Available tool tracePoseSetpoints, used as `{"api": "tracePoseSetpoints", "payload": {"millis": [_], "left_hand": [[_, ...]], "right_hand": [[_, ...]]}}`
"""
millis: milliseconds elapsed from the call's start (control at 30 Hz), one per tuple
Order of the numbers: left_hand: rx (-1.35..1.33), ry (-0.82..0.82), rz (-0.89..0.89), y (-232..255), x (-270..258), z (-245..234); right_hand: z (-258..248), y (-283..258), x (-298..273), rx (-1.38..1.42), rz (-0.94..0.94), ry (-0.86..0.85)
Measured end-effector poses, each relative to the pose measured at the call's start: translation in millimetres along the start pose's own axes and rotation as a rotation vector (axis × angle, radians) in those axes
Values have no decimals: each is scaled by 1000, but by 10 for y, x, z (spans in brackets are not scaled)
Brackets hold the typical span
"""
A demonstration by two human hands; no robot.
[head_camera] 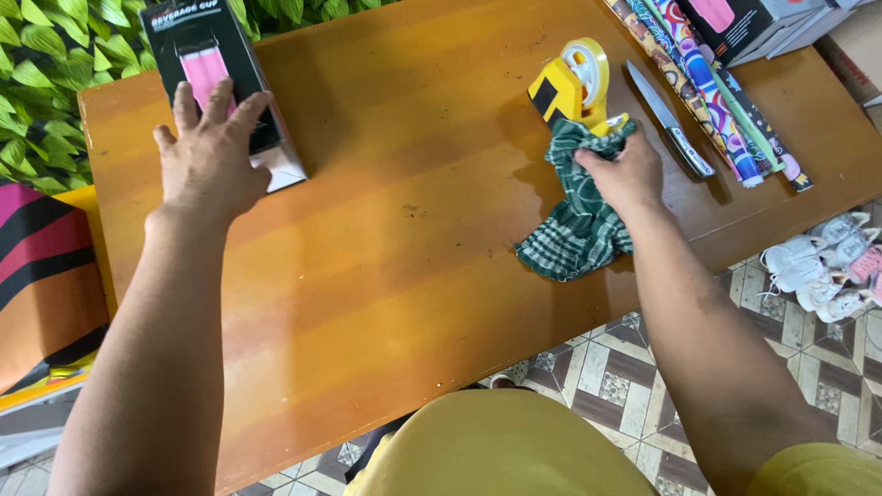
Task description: The person wraps a rectangular box with red plaid wrapping paper, folds the edges, and secures them with tape. They then wipe a second box with a cloth and begin wrapping it with colorful circular-patterned paper, folding and taping the edges.
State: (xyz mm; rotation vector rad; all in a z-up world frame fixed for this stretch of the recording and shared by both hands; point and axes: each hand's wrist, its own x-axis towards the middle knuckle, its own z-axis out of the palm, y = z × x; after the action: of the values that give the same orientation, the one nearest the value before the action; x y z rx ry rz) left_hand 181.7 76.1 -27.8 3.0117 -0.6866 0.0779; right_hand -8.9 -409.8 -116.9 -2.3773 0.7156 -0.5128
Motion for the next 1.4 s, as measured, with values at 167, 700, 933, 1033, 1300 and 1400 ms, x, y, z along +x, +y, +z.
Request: {"api": "tracePoseSetpoints", "payload": {"millis": [167,700,933,1033,1300,1400], "left_hand": [[-67,67,-56,-115,-58,37],[-142,158,-247,-254,-272,77],[-150,253,-241,-196,-258,94],[-177,533,-140,62,-345,78],[-402,693,220,1784,-283,48],[-516,593,300,2383,-190,64]], "right_hand": [[350,-528,217,-60,-90,30],[1982,-2720,-428,-12,-329,-361],[1995,-2814,-535,-13,-418,-431],[1767,-2590,-484,43,-272,-486],[606,-1708,-263,767,-164,-337],[99,-1283,-73,811,-393,-154]]}}
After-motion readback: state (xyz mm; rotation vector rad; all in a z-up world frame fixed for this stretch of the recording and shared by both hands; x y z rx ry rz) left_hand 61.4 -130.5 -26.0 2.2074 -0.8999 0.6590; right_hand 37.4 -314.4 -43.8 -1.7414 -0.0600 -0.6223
